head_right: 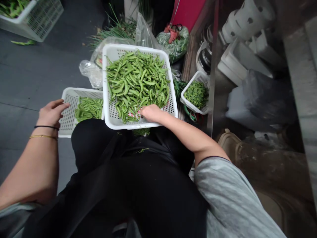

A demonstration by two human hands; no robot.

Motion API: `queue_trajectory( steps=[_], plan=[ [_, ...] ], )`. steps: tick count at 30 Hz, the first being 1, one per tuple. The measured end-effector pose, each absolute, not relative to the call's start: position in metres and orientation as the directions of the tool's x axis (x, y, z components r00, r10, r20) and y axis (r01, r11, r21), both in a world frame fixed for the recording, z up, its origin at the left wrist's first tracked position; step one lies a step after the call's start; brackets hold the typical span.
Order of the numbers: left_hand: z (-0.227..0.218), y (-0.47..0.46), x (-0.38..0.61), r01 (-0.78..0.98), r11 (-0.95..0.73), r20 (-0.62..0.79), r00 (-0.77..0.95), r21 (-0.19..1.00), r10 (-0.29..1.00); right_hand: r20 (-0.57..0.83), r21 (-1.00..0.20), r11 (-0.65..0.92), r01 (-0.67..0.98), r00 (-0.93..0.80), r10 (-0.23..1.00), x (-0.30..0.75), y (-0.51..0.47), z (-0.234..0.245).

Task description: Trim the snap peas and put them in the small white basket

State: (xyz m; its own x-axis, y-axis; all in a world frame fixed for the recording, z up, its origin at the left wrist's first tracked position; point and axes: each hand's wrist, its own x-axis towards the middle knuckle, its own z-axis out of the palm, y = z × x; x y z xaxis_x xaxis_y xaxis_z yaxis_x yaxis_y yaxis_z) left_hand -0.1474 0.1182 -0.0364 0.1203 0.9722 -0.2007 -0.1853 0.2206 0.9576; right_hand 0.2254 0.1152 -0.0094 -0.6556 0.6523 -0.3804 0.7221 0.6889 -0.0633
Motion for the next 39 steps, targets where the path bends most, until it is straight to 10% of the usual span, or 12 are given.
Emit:
queue_trajectory(
  steps=[7,14,18,22,30,39],
  plan=[
    [-0.002,0.068,-0.120,-0.027,0.101,-0.104,-0.248,0.995,0.963,-0.436,-0.064,0.753,0.654,-0.697,0.569,0.211,0.146,-0.051],
    [0.034,0.005,-0.025,-0.049,0.330,-0.301,0.304,0.943,0.904,0.117,-0.538,0.557,0.633,-0.598,0.792,0.251,0.070,0.024],
    [0.022,-0.007,0.029,-0.144,0.597,-0.447,0.534,0.789,0.718,0.399,-0.464,0.752,0.468,-0.647,0.650,0.248,-0.003,0.033],
    [0.014,-0.008,0.045,-0.227,0.558,-0.414,0.465,0.798,0.782,0.386,-0.359,0.833,0.420,-0.746,0.543,0.240,-0.027,0.026],
    [0.034,-0.016,0.032,-0.210,0.494,-0.372,0.435,0.844,0.820,0.250,-0.744,0.491,0.454,-0.492,0.834,0.248,0.001,0.055],
    [0.030,-0.015,0.035,-0.214,0.649,-0.455,0.557,0.730,0.695,0.301,-0.335,0.682,0.650,-0.612,0.732,0.222,-0.003,0.046]
  ],
)
